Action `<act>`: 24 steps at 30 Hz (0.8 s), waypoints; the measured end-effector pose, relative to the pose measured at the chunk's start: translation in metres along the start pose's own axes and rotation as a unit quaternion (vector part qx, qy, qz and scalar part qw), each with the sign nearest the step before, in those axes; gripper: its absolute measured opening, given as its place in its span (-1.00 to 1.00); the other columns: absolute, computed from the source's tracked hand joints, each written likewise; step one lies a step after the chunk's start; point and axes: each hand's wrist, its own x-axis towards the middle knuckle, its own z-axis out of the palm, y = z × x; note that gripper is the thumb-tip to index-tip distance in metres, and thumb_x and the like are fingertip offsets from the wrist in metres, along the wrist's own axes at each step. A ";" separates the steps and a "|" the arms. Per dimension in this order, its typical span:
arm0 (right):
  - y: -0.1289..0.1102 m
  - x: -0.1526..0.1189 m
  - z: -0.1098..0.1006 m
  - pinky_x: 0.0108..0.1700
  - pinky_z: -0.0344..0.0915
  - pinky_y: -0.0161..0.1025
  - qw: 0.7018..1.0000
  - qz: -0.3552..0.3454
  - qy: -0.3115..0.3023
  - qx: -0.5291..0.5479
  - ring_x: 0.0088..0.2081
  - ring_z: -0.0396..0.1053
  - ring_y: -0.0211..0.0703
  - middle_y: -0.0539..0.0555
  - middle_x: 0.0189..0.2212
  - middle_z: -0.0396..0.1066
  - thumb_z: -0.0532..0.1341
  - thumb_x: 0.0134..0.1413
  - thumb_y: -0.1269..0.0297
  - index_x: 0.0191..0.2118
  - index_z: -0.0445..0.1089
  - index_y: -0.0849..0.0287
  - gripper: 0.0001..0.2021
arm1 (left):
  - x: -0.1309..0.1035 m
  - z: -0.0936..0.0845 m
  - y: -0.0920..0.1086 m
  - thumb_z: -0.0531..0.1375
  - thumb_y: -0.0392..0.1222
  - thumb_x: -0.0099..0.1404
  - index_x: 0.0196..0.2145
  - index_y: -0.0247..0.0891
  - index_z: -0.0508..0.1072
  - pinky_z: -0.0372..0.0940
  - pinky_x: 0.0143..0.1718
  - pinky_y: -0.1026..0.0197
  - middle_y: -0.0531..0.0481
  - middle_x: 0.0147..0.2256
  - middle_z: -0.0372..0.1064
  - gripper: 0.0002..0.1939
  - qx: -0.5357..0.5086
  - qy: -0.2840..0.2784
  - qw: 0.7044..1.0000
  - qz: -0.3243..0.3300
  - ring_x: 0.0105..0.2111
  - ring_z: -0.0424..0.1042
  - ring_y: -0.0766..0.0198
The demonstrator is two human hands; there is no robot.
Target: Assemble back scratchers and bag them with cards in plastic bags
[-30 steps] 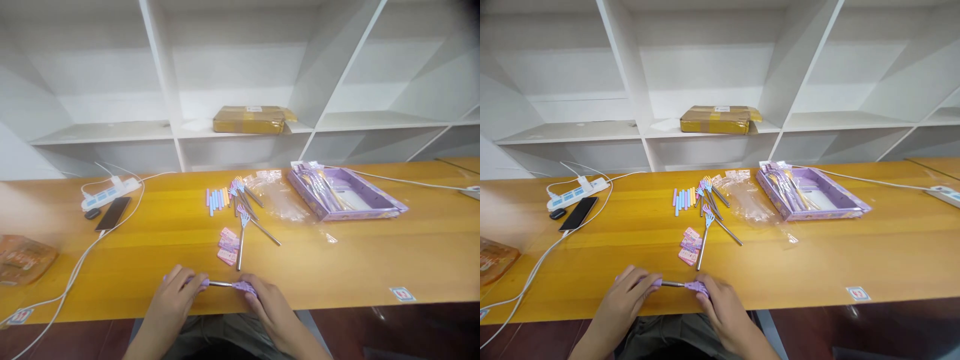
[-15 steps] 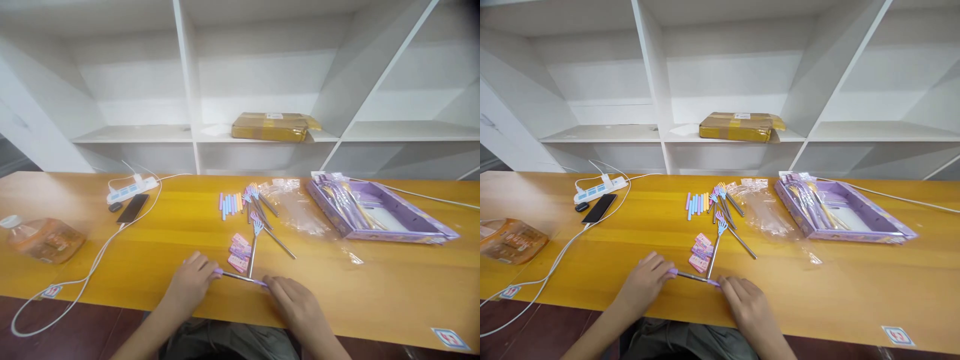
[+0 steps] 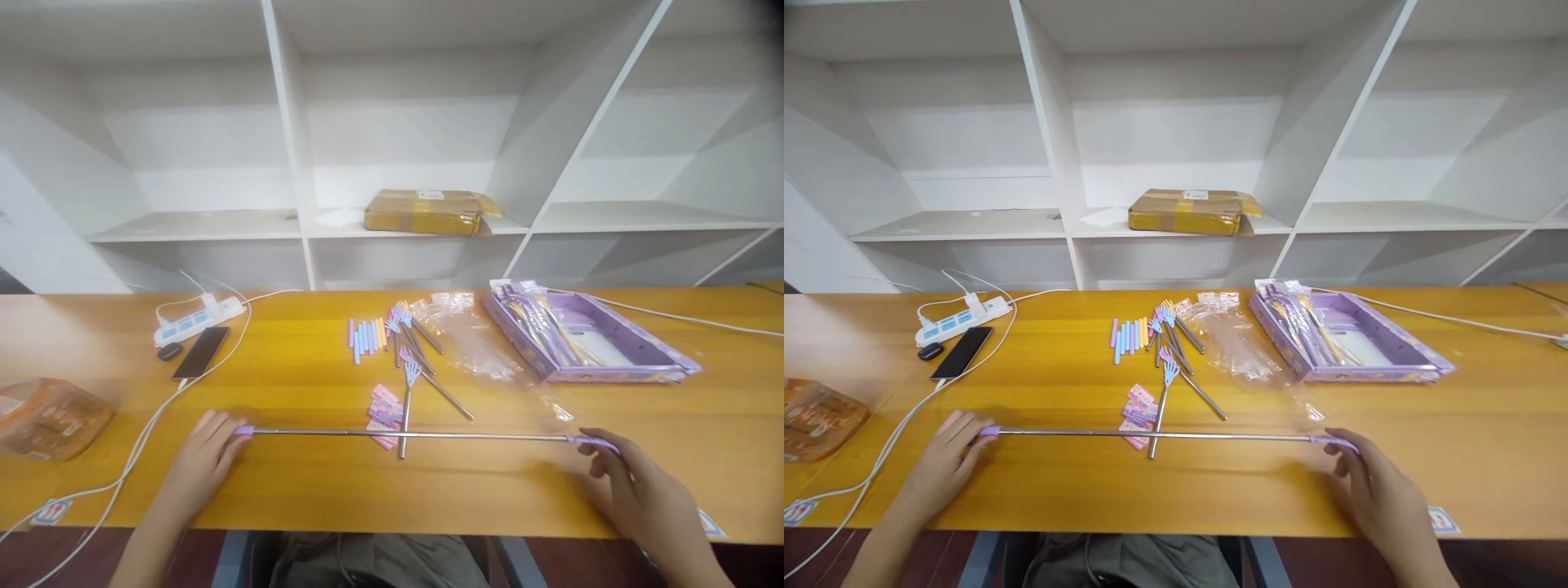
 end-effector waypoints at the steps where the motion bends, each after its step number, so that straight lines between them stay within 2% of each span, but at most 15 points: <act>1: -0.004 0.002 -0.002 -0.37 0.44 -0.23 1.000 0.013 -0.013 0.019 -0.46 0.57 -0.12 0.06 -0.41 0.58 0.02 0.39 0.12 -0.06 0.51 0.03 -0.68 | 0.000 0.000 0.000 0.13 -0.04 0.58 -0.17 -0.18 0.54 0.37 -0.18 0.17 0.00 -0.30 0.56 -0.75 0.000 0.007 1.000 0.004 -0.30 0.46 0.18; 4: -0.012 0.007 -0.012 -0.29 0.45 -0.19 0.996 0.046 -0.031 0.068 -0.44 0.57 -0.11 0.08 -0.38 0.58 -0.03 0.40 0.16 0.00 0.44 0.08 -0.67 | -0.002 0.001 -0.003 0.13 -0.02 0.58 -0.19 -0.15 0.52 0.36 -0.17 0.15 0.01 -0.29 0.57 -0.75 -0.001 0.024 0.999 0.024 -0.30 0.48 0.17; 9: -0.012 0.006 -0.024 -0.26 0.45 -0.17 0.996 0.070 -0.017 0.056 -0.38 0.58 -0.09 0.09 -0.30 0.59 -0.03 0.39 0.15 0.05 0.41 0.07 -0.67 | -0.004 -0.001 0.003 0.10 -0.01 0.60 -0.16 -0.15 0.49 0.35 -0.14 0.14 0.02 -0.27 0.57 -0.75 0.015 0.041 0.998 0.047 -0.29 0.49 0.18; 12: -0.005 0.000 -0.023 -0.33 0.39 -0.22 0.997 0.061 -0.038 0.024 -0.39 0.58 -0.10 0.08 -0.27 0.61 0.02 0.25 0.29 0.09 0.40 0.08 -0.63 | -0.002 -0.001 0.009 0.10 0.01 0.60 -0.15 -0.17 0.48 0.34 -0.17 0.14 0.00 -0.29 0.55 -0.74 0.023 0.056 0.997 0.045 -0.31 0.47 0.17; 16: -0.001 -0.002 -0.017 -0.43 0.27 -0.27 0.997 0.050 -0.047 -0.022 -0.44 0.56 -0.09 0.07 -0.34 0.60 0.06 0.05 0.41 0.07 0.42 0.10 -0.55 | 0.005 0.003 0.015 0.11 0.01 0.60 -0.17 -0.16 0.49 0.33 -0.17 0.12 0.00 -0.30 0.55 -0.74 0.022 0.045 0.998 0.033 -0.31 0.46 0.15; 20: -0.003 0.007 -0.016 -0.41 0.27 -0.25 0.996 0.074 -0.040 -0.015 -0.43 0.58 -0.07 0.11 -0.30 0.64 0.08 0.01 0.40 0.01 0.43 0.12 -0.59 | 0.012 0.003 0.015 0.13 -0.02 0.59 -0.15 -0.16 0.52 0.33 -0.14 0.11 -0.01 -0.26 0.57 -0.75 0.012 0.038 0.999 0.025 -0.28 0.47 0.14; 24: -0.007 0.016 -0.033 -0.33 0.33 -0.21 0.991 0.121 -0.056 -0.008 -0.40 0.59 -0.05 0.08 -0.33 0.64 0.08 0.03 0.33 -0.02 0.47 0.05 -0.61 | 0.016 -0.005 0.013 0.13 -0.03 0.59 -0.15 -0.15 0.54 0.34 -0.14 0.13 0.01 -0.27 0.58 -0.76 -0.006 0.028 0.999 0.036 -0.29 0.47 0.17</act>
